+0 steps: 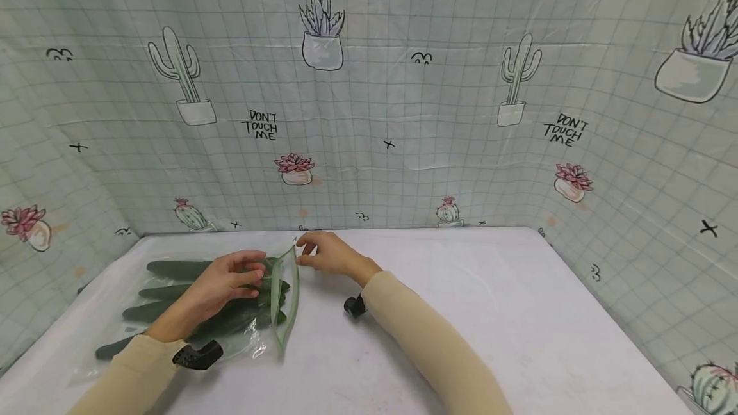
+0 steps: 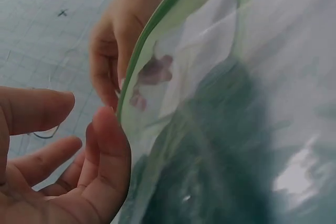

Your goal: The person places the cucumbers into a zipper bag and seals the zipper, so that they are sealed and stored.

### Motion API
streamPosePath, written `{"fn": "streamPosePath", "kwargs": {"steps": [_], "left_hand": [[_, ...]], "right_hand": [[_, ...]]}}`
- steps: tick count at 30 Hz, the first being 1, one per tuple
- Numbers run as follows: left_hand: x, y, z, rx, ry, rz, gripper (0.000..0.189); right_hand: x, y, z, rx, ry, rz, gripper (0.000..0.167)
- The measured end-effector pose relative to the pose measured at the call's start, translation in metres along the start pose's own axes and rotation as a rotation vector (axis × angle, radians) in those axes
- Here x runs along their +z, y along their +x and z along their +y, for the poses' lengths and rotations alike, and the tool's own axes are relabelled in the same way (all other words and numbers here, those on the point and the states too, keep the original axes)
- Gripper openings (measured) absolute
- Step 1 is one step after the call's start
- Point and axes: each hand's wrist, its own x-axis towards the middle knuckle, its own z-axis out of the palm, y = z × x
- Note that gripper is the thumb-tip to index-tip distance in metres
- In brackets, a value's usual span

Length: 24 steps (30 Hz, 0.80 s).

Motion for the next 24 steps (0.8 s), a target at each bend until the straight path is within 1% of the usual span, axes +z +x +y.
{"fn": "streamPosePath", "kwargs": {"steps": [2,6,11,13,16,19,21,24], "left_hand": [[-0.005,0.006,0.004,0.018,0.062,0.006,0.050],[-0.018,0.024,0.009,0.044,0.185,-0.002,0.049],[-0.029,0.047,0.010,0.036,0.304,-0.028,0.048],[-0.031,0.055,0.010,0.035,0.349,-0.029,0.049],[-0.033,0.066,0.010,0.063,0.403,-0.031,0.050],[-0.033,0.075,0.009,0.086,0.429,-0.027,0.050],[-0.032,0.079,0.010,0.102,0.449,-0.032,0.051],[-0.029,0.084,0.010,0.123,0.473,-0.048,0.053]], "right_hand": [[0.000,0.005,0.001,0.023,0.015,0.007,0.040],[0.002,0.013,0.002,0.044,0.031,0.015,0.043],[0.007,0.022,0.004,0.056,0.063,0.009,0.047],[0.008,0.024,0.004,0.071,0.065,0.005,0.048],[0.010,0.026,0.004,0.105,0.039,0.020,0.049],[0.011,0.028,0.005,0.136,0.027,0.035,0.048],[0.012,0.029,0.006,0.156,0.046,0.045,0.048],[0.014,0.029,0.008,0.192,0.103,0.064,0.045]]}}
